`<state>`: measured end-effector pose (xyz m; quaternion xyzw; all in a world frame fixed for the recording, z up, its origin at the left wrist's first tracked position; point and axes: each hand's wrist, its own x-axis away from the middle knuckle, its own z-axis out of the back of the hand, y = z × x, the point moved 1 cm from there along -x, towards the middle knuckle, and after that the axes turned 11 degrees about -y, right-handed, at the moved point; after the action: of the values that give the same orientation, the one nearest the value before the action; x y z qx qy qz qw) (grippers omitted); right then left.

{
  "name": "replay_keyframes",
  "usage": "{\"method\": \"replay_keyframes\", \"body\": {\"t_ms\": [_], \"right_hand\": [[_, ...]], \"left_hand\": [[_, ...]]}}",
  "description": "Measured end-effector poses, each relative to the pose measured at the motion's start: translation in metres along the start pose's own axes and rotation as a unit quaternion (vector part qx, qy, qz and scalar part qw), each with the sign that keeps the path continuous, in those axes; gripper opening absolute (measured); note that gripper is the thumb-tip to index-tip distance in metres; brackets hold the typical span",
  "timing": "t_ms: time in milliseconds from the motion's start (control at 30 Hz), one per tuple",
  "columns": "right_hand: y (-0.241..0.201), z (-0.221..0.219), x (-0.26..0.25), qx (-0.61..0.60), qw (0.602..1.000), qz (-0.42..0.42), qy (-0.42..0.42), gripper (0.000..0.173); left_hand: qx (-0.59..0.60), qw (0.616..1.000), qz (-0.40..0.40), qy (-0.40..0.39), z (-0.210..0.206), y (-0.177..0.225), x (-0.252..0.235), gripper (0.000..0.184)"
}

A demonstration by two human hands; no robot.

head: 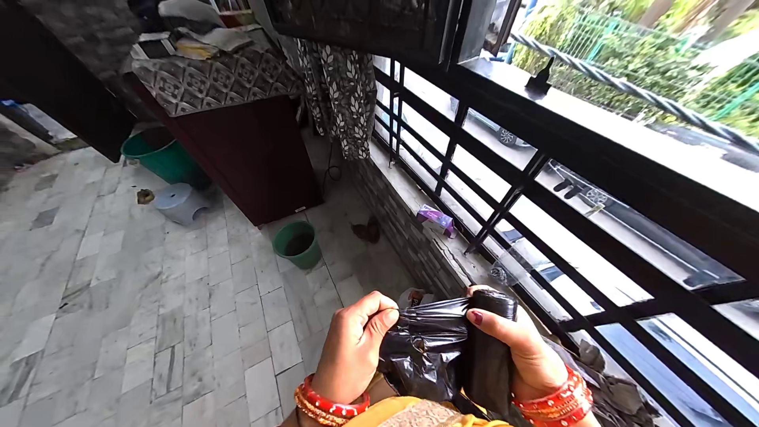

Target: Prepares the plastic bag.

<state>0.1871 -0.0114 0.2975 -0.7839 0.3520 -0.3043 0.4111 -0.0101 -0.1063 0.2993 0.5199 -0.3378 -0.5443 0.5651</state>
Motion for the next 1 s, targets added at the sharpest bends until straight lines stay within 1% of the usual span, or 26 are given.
{"method": "replay_keyframes", "body": {"t_ms": [233,533,600,633,667,733,767,800,867,933,1000], "right_hand": [[-0.002,-0.008,0.006,-0.004,0.999,0.037,0.022,0.042],[-0.001,-0.015,0.007,-0.031,0.996,0.078,0.039,0.04],[-0.002,-0.013,0.007,-0.018,0.995,0.086,0.046,0.037],[-0.005,-0.006,0.008,0.008,0.993,0.097,0.062,0.032],[-0.012,0.009,0.008,0.051,0.987,0.114,0.097,0.024],[-0.032,0.046,0.005,0.098,0.959,0.168,0.207,0.009],[-0.043,0.057,0.002,0.112,0.95,0.173,0.236,0.008],[-0.049,0.059,0.0,0.118,0.949,0.168,0.239,0.009],[-0.05,0.047,-0.001,0.11,0.962,0.147,0.201,0.012],[-0.044,0.038,-0.007,0.095,0.974,0.119,0.165,0.013],[-0.032,0.037,-0.013,0.058,0.982,0.082,0.162,0.014]], "left_hand": [[-0.017,0.999,-0.035,0.011,0.0,0.004,0.002,0.017],[-0.013,0.999,-0.036,0.006,0.0,0.008,-0.003,0.018],[-0.022,0.999,-0.034,0.018,0.002,0.009,-0.003,0.018],[-0.037,0.998,-0.031,0.04,0.011,0.009,-0.002,0.019],[-0.062,0.995,-0.024,0.075,0.027,0.008,0.0,0.02],[-0.119,0.982,-0.011,0.146,0.071,0.006,0.0,0.019],[-0.141,0.977,-0.009,0.16,0.081,0.006,-0.003,0.018],[-0.149,0.977,-0.006,0.151,0.081,0.007,-0.005,0.017],[-0.124,0.986,0.004,0.109,0.066,0.011,-0.013,0.016],[-0.072,0.994,0.028,0.079,0.054,0.009,-0.023,0.018],[-0.033,0.995,0.059,0.069,0.046,0.002,-0.027,0.02]]}}
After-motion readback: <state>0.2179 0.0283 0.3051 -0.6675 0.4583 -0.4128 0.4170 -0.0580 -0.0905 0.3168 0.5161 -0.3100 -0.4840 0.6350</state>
